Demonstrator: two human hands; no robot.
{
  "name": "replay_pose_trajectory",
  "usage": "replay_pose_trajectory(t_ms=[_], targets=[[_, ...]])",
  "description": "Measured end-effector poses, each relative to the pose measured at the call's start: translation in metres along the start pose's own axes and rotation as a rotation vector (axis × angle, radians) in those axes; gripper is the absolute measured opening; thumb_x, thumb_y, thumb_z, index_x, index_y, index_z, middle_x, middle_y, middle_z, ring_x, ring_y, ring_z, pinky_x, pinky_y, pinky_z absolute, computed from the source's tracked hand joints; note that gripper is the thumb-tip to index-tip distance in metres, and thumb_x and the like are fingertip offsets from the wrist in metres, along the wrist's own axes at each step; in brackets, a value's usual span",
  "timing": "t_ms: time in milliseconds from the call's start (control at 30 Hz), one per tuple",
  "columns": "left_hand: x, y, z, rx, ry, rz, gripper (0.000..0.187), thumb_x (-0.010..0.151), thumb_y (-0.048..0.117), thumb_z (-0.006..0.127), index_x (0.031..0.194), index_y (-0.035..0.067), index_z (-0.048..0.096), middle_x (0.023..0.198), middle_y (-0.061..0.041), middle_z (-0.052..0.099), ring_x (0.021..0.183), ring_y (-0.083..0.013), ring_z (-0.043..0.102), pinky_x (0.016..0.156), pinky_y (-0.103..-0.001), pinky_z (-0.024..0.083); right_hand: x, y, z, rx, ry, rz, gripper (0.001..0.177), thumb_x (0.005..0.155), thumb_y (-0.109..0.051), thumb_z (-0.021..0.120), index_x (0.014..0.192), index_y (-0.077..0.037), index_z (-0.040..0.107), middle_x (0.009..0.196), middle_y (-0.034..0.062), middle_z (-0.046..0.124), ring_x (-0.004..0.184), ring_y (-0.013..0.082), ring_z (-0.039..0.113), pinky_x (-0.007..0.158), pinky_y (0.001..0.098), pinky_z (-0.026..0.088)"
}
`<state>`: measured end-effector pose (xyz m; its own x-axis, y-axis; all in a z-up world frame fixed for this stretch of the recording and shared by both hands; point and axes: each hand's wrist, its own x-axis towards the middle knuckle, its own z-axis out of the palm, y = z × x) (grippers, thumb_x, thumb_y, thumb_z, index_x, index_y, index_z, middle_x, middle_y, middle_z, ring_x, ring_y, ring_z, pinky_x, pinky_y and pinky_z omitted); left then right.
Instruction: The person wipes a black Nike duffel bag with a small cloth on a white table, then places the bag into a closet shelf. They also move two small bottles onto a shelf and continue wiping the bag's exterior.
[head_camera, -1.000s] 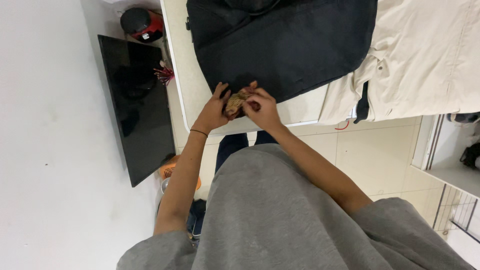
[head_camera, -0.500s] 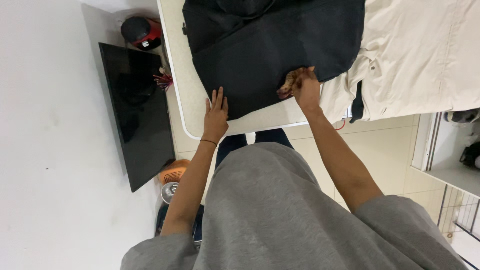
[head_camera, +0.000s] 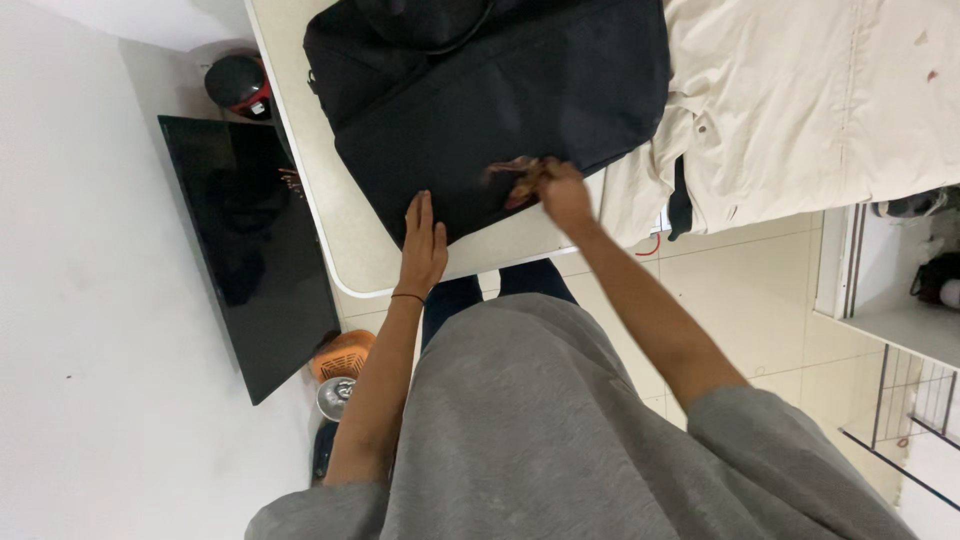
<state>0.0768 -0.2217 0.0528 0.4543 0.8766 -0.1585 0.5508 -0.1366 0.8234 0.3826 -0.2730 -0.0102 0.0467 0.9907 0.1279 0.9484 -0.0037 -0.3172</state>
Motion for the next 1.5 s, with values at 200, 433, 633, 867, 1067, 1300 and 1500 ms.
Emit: replay_pose_trajectory(t_ms=[200, 433, 633, 867, 1067, 1300, 1500], targets=[[0.004, 0.037, 0.009, 0.498, -0.092, -0.063, 0.064, 0.101, 0.031, 0.056, 0.152, -0.002, 0.035, 0.157, -0.034, 0.023, 0.146, -0.0507, 0.027, 0.113, -0.071, 0.018, 0.02, 0.038, -0.087, 0.176, 0.237, 0.367, 0.012, 0.08, -0.008, 0.079, 0.089, -0.002, 0.075, 0.089, 0.0199, 0.07, 0.083, 0.0374, 0.068, 0.073, 0.0472, 0.055], [0.043, 0.037, 0.075, 0.61, -0.21, 0.128, 0.071, 0.094, 0.007, 0.057, 0.159, -0.006, 0.033, 0.169, -0.027, 0.014, 0.16, -0.0406, 0.015, 0.132, -0.057, 0.025, 0.01, -0.079, -0.009, 0.495, 0.034, -0.006, 0.048, 0.08, 0.001, 0.072, 0.127, -0.005, 0.069, 0.122, 0.0159, 0.07, 0.102, 0.0298, 0.071, 0.09, 0.0352, 0.058], [0.04, 0.02, 0.078, 0.474, -0.249, 0.071, 0.067, 0.097, 0.014, 0.057, 0.153, -0.015, 0.033, 0.17, -0.025, 0.006, 0.156, -0.0435, 0.011, 0.12, -0.06, 0.025, 0.012, 0.092, -0.045, 0.216, -0.006, 0.259, 0.013, 0.087, -0.009, 0.071, 0.092, -0.014, 0.081, 0.096, 0.0102, 0.073, 0.085, 0.0271, 0.069, 0.075, 0.0397, 0.057], [0.074, 0.08, 0.102, 0.663, -0.375, -0.052, 0.07, 0.086, 0.01, 0.063, 0.15, -0.004, 0.039, 0.167, -0.023, 0.01, 0.155, -0.044, 0.012, 0.12, -0.07, 0.021, 0.014, 0.039, -0.086, 0.378, 0.234, 0.238, 0.044, 0.084, 0.001, 0.068, 0.128, -0.002, 0.07, 0.103, 0.0224, 0.068, 0.094, 0.04, 0.065, 0.08, 0.047, 0.054], [0.084, 0.064, 0.132, 0.621, -0.393, -0.025, 0.063, 0.089, -0.002, 0.06, 0.15, -0.002, 0.042, 0.172, -0.017, 0.006, 0.159, -0.0413, 0.009, 0.117, -0.072, 0.022, 0.007, 0.001, -0.009, 0.317, -0.016, 0.036, 0.034, 0.076, -0.009, 0.074, 0.11, -0.006, 0.078, 0.107, 0.0119, 0.072, 0.097, 0.0298, 0.069, 0.084, 0.0449, 0.054], [0.081, 0.037, 0.124, 0.5, -0.431, 0.048, 0.076, 0.085, -0.006, 0.057, 0.156, -0.005, 0.03, 0.171, -0.017, 0.0, 0.157, -0.0388, 0.004, 0.118, -0.067, 0.023, 0.001, 0.189, -0.114, 0.02, 0.34, 0.326, 0.012, 0.086, -0.019, 0.073, 0.092, -0.015, 0.082, 0.1, 0.0079, 0.076, 0.091, 0.0281, 0.07, 0.079, 0.0384, 0.056], [0.081, 0.055, 0.141, 0.685, -0.43, -0.036, 0.074, 0.088, 0.001, 0.061, 0.153, -0.01, 0.029, 0.169, -0.022, -0.004, 0.156, -0.0433, 0.004, 0.116, -0.07, 0.023, 0.021, 0.124, -0.164, 0.572, 0.516, 0.286, 0.024, 0.084, 0.012, 0.06, 0.103, 0.0, 0.07, 0.109, 0.0154, 0.073, 0.094, 0.0299, 0.073, 0.077, 0.0373, 0.059]])
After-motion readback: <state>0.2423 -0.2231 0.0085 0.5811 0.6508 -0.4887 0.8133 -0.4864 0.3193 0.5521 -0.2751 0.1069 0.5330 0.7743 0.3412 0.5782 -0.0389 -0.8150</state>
